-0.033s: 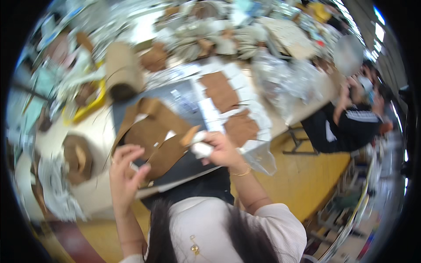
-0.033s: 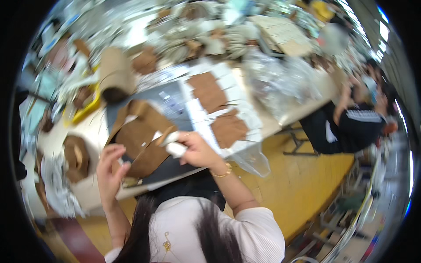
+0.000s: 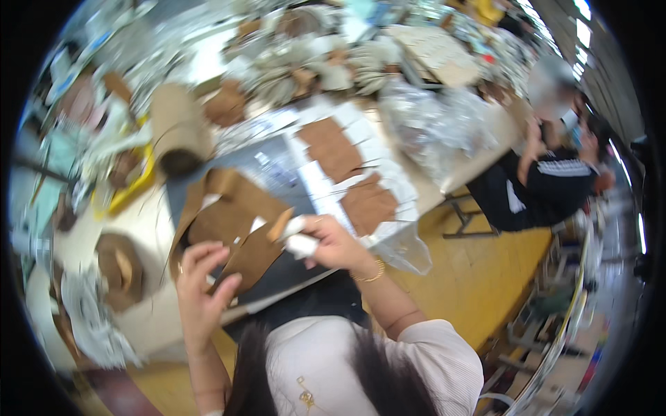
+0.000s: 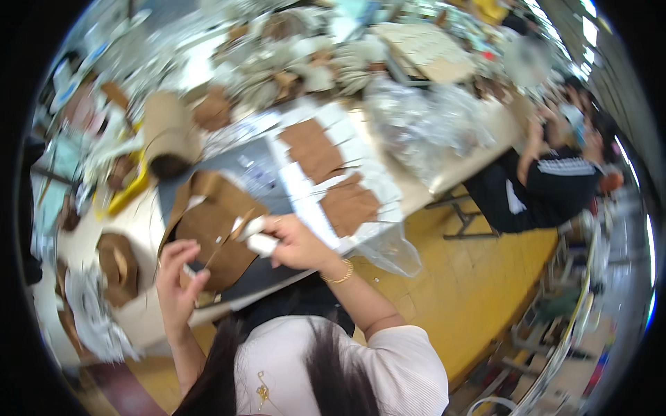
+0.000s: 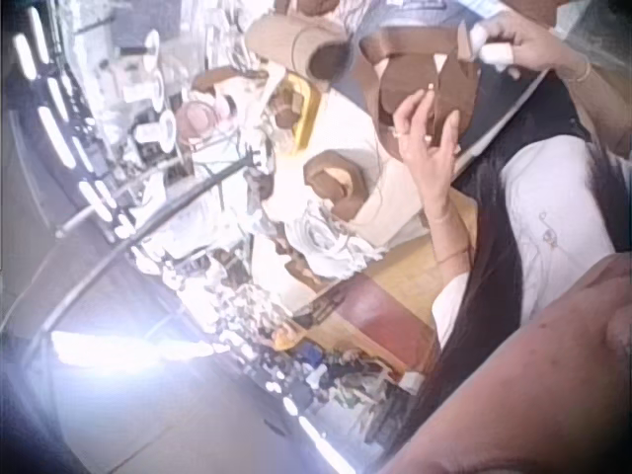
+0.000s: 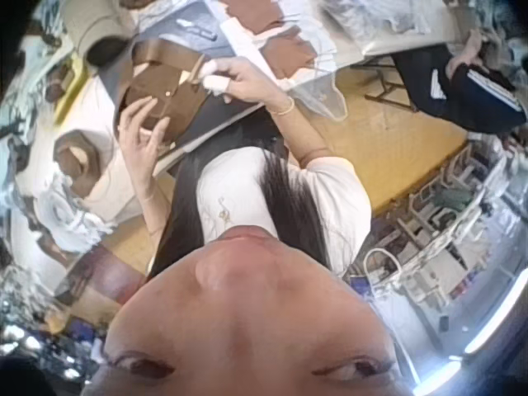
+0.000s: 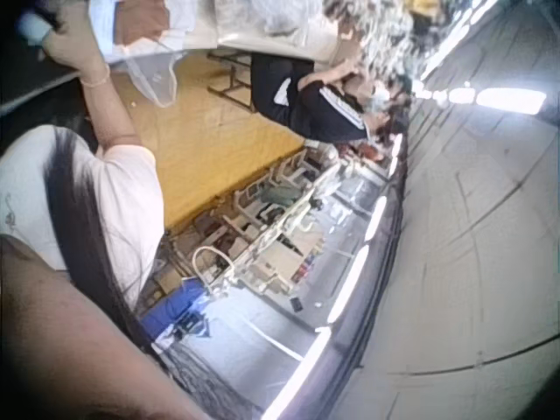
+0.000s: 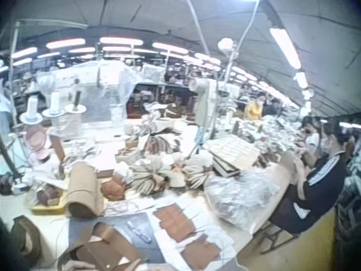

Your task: The person assembles a brown leather bag by hand, folding and stitching pieces together. They handle multiple leather components, aligning edges and securing them with thread and a needle. The person also moves finished items to a nearby table.

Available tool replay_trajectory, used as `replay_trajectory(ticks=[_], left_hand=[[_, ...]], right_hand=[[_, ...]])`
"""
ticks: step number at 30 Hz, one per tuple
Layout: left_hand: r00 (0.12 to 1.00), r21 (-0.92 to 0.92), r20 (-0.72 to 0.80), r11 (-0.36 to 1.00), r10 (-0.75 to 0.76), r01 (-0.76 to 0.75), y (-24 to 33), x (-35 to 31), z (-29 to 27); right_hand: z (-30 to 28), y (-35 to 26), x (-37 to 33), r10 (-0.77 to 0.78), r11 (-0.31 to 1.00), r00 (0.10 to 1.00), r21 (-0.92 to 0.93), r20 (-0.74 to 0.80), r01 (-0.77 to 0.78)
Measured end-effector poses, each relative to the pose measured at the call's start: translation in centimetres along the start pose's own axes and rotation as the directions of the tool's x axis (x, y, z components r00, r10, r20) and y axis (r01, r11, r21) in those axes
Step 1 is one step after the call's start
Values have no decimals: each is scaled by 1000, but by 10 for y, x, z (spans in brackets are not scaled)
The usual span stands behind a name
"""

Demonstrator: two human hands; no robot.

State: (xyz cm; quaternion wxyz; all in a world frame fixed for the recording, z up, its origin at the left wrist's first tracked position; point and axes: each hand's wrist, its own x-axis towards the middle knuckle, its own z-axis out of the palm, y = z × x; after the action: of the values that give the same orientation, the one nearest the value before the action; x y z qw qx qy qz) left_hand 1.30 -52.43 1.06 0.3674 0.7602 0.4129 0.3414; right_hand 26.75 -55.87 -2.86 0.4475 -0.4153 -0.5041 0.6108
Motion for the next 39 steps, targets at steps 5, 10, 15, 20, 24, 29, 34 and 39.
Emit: replay_trajectory(ticks=[5,10,15,20,24,29,34,39], left_hand=[[976,-16,-47,977,213,-214,17,16,47],[957,-19,-115,962,268,-272,22,27,74],[944,25,-113,951,310,-309,30,35,88],[973,-124,-130,970,191,-207,34,33,97],[955,51,-129,963,268,-263,43,36,98],[951,106,-96,953,293,-283,33,34,94],[921,105,-144,931,361,-349,18,28,95],[926,123,-182,942,331,-312,16,17,95]], right_hand=[[4,-10,0,-107,990,991,-100,-84,98],[-3,-18,-13,-235,960,961,-188,-145,207],[-9,-18,-21,-215,957,957,-238,-197,167],[-16,-13,-31,-307,919,927,-319,-215,230],[-17,-11,-36,-220,949,951,-275,-219,156],[-15,2,-33,-209,940,947,-319,-242,125],[-14,27,-24,-104,990,912,-126,-396,58],[-6,30,-10,-196,981,922,-79,-333,180]])
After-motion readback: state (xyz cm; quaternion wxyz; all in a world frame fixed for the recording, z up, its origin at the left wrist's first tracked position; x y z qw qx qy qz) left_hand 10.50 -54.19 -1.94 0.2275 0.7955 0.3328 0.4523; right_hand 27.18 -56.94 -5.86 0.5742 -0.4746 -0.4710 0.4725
